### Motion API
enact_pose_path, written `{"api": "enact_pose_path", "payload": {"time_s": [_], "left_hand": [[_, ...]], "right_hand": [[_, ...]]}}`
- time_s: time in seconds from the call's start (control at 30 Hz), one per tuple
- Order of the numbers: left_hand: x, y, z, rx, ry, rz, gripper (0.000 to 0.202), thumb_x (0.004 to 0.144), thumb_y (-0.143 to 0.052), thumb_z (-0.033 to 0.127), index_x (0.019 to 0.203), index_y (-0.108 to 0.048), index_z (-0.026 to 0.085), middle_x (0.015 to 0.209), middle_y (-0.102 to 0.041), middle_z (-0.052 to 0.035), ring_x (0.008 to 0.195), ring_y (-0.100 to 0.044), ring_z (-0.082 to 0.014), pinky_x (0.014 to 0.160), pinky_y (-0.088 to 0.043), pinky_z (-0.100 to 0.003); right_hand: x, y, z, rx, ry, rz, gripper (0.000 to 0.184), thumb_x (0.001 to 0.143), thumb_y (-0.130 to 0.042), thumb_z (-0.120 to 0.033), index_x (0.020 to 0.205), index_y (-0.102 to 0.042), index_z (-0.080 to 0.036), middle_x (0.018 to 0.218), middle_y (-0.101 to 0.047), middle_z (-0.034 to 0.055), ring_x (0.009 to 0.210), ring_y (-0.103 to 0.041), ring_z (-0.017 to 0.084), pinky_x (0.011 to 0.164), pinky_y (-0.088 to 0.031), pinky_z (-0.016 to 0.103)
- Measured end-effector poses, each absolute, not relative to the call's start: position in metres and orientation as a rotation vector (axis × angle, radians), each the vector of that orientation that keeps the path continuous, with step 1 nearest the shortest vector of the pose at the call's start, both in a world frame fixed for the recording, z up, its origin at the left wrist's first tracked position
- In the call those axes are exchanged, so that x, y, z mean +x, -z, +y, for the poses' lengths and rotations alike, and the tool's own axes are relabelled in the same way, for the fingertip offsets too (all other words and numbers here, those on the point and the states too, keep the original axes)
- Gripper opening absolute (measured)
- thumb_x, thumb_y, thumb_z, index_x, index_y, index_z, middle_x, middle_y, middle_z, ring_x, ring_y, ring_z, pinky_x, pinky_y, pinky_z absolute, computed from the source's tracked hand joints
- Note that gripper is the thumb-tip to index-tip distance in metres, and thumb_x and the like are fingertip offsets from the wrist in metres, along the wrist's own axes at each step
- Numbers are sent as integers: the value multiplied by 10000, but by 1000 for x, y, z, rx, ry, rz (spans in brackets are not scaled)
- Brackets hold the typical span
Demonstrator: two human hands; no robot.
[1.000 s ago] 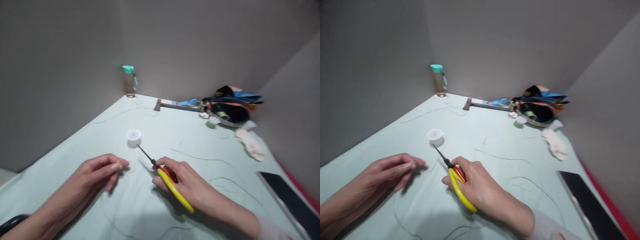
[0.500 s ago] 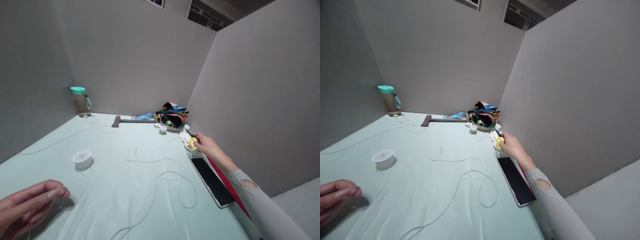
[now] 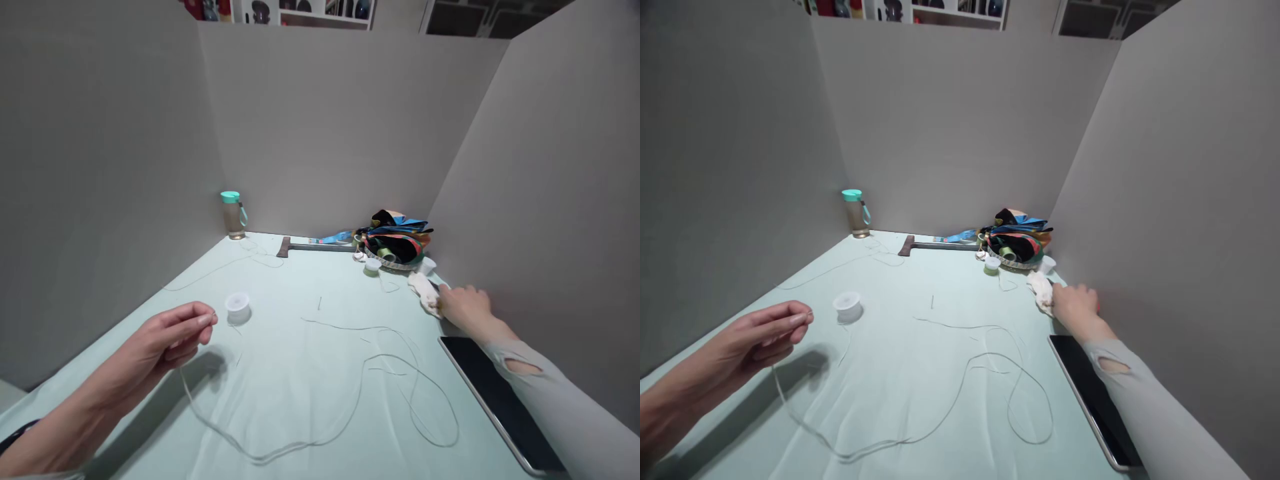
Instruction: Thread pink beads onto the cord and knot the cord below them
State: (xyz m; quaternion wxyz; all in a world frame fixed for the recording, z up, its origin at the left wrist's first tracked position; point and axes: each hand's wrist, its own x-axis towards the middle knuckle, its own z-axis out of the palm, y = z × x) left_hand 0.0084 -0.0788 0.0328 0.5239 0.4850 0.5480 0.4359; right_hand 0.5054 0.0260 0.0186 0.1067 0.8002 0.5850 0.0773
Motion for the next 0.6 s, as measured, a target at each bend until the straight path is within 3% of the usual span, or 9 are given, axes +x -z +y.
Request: {"api": "enact_pose_path", "payload": {"time_s": [0.1,0.2,0.3,0.37,0.47,0.53,0.6], "left_hand": [[16,-38,-62,1166,-1132,1268,366,747,-809,521,732,-675,180,643,-469,44,528,-211,-60,454,-231,-156],[33,-39,-45,1164,-1163,1226,327,747,-819,478,754,-677,183,658,-515,41,517,-235,-51,455,-224,-153],[44,-30,-33,1162,-1188,1162,307,774,-803,468,791,-679,188,664,-557,36,507,-260,-45,460,-227,-151],[44,-21,-29,1159,-1212,1105,322,764,-810,480,808,-686,186,634,-557,37,497,-267,-42,457,-223,-150],[35,-11,-26,1127,-1231,1079,363,705,-846,502,802,-703,182,576,-534,44,477,-264,-33,455,-236,-148],[31,-11,-25,1070,-1247,1136,390,632,-878,505,775,-709,185,553,-525,44,467,-263,-32,444,-233,-147],[30,-16,-23,1004,-1267,1253,433,502,-903,502,731,-708,191,547,-522,39,466,-256,-40,421,-225,-156]], "right_hand": [[463,-32,36,2298,-258,1868,321,986,-614,-344,1221,-624,-126,1229,-637,113,1173,-604,256,1033,-478,499],[397,-44,47,2109,-115,2186,326,1001,-589,-347,1240,-621,-128,1215,-655,111,1111,-642,231,998,-509,457],[317,-47,45,1762,67,2620,429,1048,-470,-324,1446,-478,-163,1370,-605,118,1236,-597,195,1052,-475,353],[265,-43,38,1478,176,2851,557,1023,-491,-449,1520,-386,-220,1422,-577,96,1275,-572,198,1052,-472,321],[204,-31,30,1130,293,2999,567,949,-541,-552,1451,-452,-304,1241,-649,61,1060,-660,245,865,-556,366],[180,-22,30,1050,311,3018,426,939,-530,-449,1303,-570,-231,1162,-643,85,966,-662,261,784,-560,365],[168,-16,33,1046,297,3029,342,920,-501,-313,1217,-599,-174,1152,-614,112,939,-651,259,754,-552,352]]}}
